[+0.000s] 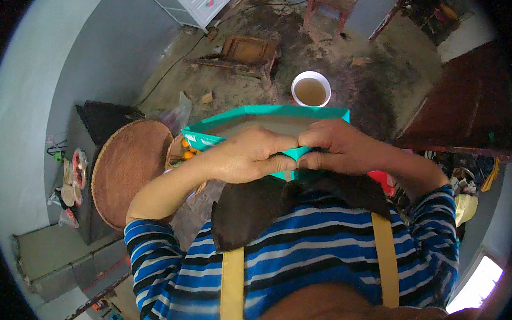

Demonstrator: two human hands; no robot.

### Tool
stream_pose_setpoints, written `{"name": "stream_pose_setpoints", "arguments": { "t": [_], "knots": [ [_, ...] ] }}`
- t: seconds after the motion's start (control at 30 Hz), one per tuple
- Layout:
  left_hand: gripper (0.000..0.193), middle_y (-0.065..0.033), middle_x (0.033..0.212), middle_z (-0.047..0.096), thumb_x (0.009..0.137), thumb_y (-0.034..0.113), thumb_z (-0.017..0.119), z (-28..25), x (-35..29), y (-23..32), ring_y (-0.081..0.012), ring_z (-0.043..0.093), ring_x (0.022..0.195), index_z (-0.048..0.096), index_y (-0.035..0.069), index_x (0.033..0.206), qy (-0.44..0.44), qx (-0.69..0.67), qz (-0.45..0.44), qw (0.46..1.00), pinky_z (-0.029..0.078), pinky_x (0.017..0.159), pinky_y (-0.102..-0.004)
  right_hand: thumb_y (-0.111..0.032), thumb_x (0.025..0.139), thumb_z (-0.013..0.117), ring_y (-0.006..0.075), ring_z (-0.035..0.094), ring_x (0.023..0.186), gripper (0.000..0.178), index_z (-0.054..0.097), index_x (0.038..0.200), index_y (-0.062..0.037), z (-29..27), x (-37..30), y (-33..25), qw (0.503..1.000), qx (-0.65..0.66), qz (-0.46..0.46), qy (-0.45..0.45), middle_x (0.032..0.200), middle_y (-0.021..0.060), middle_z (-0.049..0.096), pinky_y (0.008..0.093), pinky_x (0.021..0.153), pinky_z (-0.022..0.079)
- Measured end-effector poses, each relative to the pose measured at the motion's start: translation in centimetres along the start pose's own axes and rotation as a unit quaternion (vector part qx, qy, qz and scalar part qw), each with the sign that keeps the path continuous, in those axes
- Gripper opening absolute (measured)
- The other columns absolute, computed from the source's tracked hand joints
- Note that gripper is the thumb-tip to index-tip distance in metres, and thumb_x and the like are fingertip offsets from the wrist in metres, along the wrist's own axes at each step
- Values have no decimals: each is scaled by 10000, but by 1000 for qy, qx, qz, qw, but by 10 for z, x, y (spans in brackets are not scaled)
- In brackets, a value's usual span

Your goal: The person assembles a teal cardboard box by folding and tucking its flaps into place. They then use scissors to trim the edges of the box and place the finished box on a white cabinet. Finally, they pick up a tray of packaged snacks.

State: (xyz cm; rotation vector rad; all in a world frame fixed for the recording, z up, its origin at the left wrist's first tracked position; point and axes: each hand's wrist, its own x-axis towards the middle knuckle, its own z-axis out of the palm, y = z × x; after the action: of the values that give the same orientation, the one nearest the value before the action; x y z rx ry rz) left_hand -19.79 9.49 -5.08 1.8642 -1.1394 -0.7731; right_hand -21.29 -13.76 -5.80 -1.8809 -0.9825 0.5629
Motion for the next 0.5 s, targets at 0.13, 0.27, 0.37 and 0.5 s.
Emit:
{"name": "stream_pose_setpoints", "arguments": {
  "t": [0.13, 0.27, 0.37, 0.5],
  "knots": [
    [149, -177, 833, 589, 867, 184, 618, 19, -19, 2, -394, 581, 818, 560, 66, 938, 90, -19, -19, 996, 443, 658, -445, -312, 867, 608, 340, 566, 731, 283, 558, 818, -38, 23, 4, 10, 998, 28, -20, 47, 746, 172, 548, 433, 642, 422],
    [137, -167, 801, 605, 825, 153, 658, 33, -28, 16, -392, 593, 777, 578, 78, 906, 197, 51, -50, 978, 446, 630, -455, -315, 870, 598, 335, 545, 691, 289, 554, 779, -45, 27, 9, 12, 994, -37, -62, 83, 688, 152, 515, 420, 617, 405],
    [132, -174, 737, 591, 785, 116, 683, 49, -29, 21, -389, 589, 713, 582, 59, 848, 290, 95, -65, 950, 438, 590, -468, -308, 866, 601, 326, 539, 674, 284, 567, 769, -43, 30, 11, 19, 994, 3, -60, 90, 680, 145, 524, 406, 598, 399],
    [134, -155, 713, 573, 778, 115, 684, 51, -37, 19, -360, 575, 673, 583, 45, 832, 307, 149, -39, 939, 433, 591, -448, -306, 874, 595, 230, 518, 624, 306, 568, 767, -21, 34, 13, 19, 987, 120, 14, 105, 653, 128, 499, 366, 572, 386]
  ]
}}
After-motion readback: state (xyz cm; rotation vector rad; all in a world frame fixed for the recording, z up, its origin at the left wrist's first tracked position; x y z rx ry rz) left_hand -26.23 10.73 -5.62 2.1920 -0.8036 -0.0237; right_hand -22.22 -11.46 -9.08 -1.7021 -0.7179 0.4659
